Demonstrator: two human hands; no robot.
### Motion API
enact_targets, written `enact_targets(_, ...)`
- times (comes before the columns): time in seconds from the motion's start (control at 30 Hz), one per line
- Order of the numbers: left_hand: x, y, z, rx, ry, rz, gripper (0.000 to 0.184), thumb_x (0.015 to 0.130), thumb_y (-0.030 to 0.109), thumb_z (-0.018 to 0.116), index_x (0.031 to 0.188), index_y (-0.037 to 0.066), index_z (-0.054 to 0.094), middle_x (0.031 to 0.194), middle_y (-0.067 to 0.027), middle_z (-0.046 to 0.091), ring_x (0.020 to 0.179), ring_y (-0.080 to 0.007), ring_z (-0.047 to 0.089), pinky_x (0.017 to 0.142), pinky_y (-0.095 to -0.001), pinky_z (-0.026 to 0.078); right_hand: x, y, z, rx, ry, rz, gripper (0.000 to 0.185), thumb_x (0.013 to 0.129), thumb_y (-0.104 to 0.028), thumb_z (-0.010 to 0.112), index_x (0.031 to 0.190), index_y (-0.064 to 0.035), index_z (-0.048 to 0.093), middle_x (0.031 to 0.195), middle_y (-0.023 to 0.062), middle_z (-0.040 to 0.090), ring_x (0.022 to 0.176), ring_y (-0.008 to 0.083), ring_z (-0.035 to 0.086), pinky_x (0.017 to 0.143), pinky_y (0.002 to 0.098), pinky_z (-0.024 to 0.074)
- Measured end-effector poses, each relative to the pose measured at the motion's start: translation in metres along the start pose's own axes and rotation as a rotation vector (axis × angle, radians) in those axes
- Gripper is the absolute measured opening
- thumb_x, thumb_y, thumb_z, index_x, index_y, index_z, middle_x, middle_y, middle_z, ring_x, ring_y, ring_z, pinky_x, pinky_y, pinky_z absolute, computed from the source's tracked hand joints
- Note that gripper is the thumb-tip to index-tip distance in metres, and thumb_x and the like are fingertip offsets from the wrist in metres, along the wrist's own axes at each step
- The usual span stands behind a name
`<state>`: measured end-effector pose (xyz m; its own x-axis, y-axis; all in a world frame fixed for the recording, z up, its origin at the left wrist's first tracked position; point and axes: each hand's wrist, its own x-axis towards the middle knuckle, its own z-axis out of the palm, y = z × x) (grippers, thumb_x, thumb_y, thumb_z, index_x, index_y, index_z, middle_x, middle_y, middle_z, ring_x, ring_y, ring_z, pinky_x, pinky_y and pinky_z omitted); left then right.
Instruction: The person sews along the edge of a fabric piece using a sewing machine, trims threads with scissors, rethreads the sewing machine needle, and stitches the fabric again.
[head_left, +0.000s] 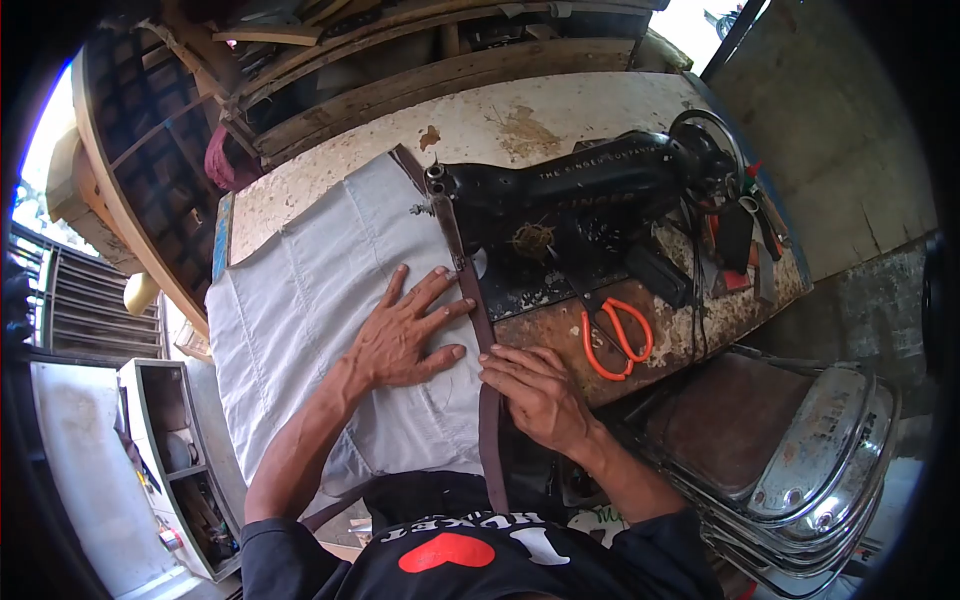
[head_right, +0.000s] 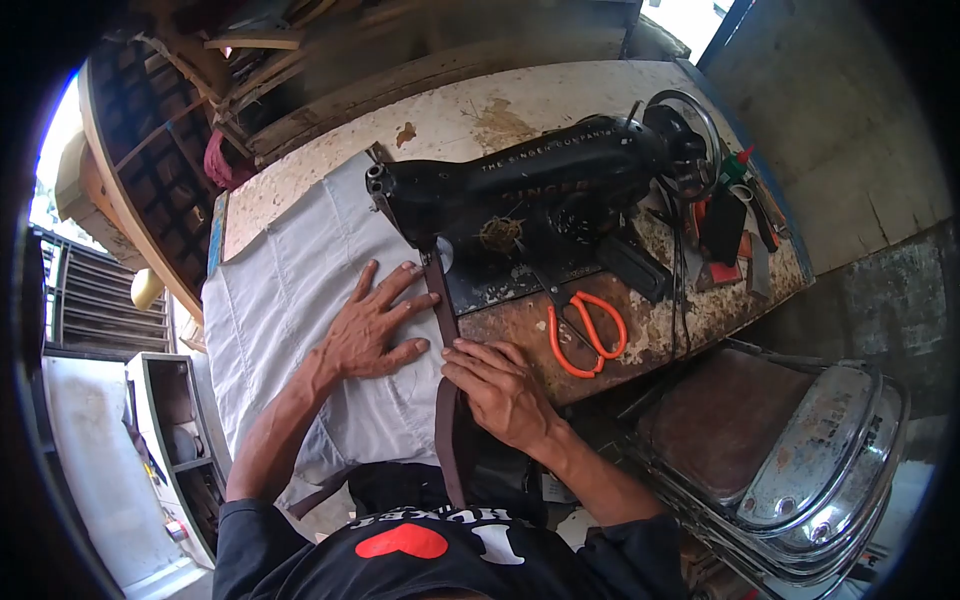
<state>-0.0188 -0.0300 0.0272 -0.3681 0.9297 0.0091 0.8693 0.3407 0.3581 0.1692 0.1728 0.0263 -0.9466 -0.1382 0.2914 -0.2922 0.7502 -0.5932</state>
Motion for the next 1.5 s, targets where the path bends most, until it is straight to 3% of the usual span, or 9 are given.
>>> enact_targets(0.43, 0.017, -0.038, -0.009, 0.036, 0.006, 0.049, 0.06, 0.098, 0.053, 0.063, 0.148, 0.019, 0.057, 0.161, -0.0215, 0.042, 0.157, -0.0335, 0.03, 0.129, -0.0637, 0.009, 0.033, 0.022, 0.005, 0.011, -0.006, -0.046, 0.031, 0.089, 0.001, 0.063, 0.117, -0.0047, 0.074, 0.131, 0.0106, 0.072, 0.135, 0.024, 0.061, 0.109, 0.0442, 0.0432)
enact_targets(0.83, 0.03, -0.061, -0.019, 0.006, -0.018, 0.098, 0.061, 0.096, 0.055, 0.066, 0.14, 0.013, 0.06, 0.16, -0.0229, 0.042, 0.157, -0.035, 0.031, 0.128, -0.0636, 0.011, 0.048, 0.031, 0.013, 0.014, 0.014, 0.02, 0.035, 0.088, 0.001, 0.065, 0.12, -0.0074, 0.074, 0.137, 0.007, 0.07, 0.138, 0.0218, 0.058, 0.104, 0.0429, 0.0435)
enact_targets(0.93, 0.033, -0.053, -0.018, 0.022, -0.024, 0.079, 0.059, 0.097, 0.051, 0.065, 0.141, 0.012, 0.059, 0.161, -0.0223, 0.041, 0.156, -0.0353, 0.031, 0.128, -0.0637, 0.012, 0.047, 0.029, 0.011, -0.014, 0.045, -0.012, 0.035, 0.086, 0.0, 0.065, 0.119, -0.0079, 0.073, 0.136, 0.0069, 0.07, 0.138, 0.0242, 0.057, 0.103, 0.0433, 0.0442)
enact_targets(1.0, 0.028, -0.044, -0.012, 0.076, 0.072, -0.007, 0.056, 0.094, 0.039, 0.07, 0.14, 0.01, 0.059, 0.155, -0.019, 0.047, 0.153, -0.037, 0.035, 0.128, -0.0626, 0.012, 0.044, 0.032, 0.01, -0.028, 0.062, -0.059, 0.035, 0.085, 0.0, 0.066, 0.118, -0.0081, 0.073, 0.134, 0.0066, 0.07, 0.137, 0.0258, 0.058, 0.103, 0.044, 0.0449)
enact_targets(1.07, 0.013, -0.013, 0.001, 0.181, 0.106, -0.121, 0.055, 0.097, 0.033, 0.067, 0.144, 0.007, 0.056, 0.159, -0.0208, 0.044, 0.156, -0.038, 0.03, 0.128, -0.0612, 0.015, 0.037, 0.034, 0.014, 0.002, 0.054, -0.155, 0.035, 0.083, 0.0, 0.067, 0.117, -0.008, 0.073, 0.13, 0.0062, 0.071, 0.135, 0.0283, 0.058, 0.102, 0.0463, 0.0464)
enact_targets(1.13, -0.007, 0.027, 0.005, 0.075, 0.115, -0.164, 0.057, 0.098, 0.031, 0.066, 0.147, 0.006, 0.053, 0.161, -0.0205, 0.043, 0.157, -0.038, 0.03, 0.128, -0.0603, 0.015, 0.028, 0.025, 0.01, 0.026, 0.058, -0.164, 0.038, 0.08, 0.001, 0.068, 0.116, -0.0079, 0.073, 0.126, 0.0061, 0.071, 0.133, 0.0285, 0.059, 0.102, 0.0475, 0.0473)
enact_targets(1.3, -0.042, 0.043, 0.015, 0.051, 0.041, -0.135, 0.062, 0.102, 0.041, 0.055, 0.158, 0.017, 0.047, 0.166, -0.0165, 0.039, 0.157, -0.0351, 0.03, 0.129, -0.0589, 0.012, -0.009, 0.0, -0.003, 0.087, 0.031, -0.161, 0.045, 0.073, 0.004, 0.068, 0.115, -0.0087, 0.077, 0.121, 0.0053, 0.075, 0.126, 0.0277, 0.064, 0.098, 0.0443, 0.0507)
enact_targets(1.5, -0.042, 0.039, 0.013, 0.094, -0.034, -0.058, 0.062, 0.1, 0.038, 0.057, 0.158, 0.019, 0.047, 0.17, -0.0177, 0.032, 0.16, -0.0364, 0.021, 0.13, -0.0578, 0.007, -0.052, -0.018, -0.002, 0.086, 0.045, -0.098, 0.048, 0.065, 0.0, 0.073, 0.112, -0.0068, 0.077, 0.12, 0.0063, 0.075, 0.126, 0.0267, 0.065, 0.101, 0.0422, 0.0517)
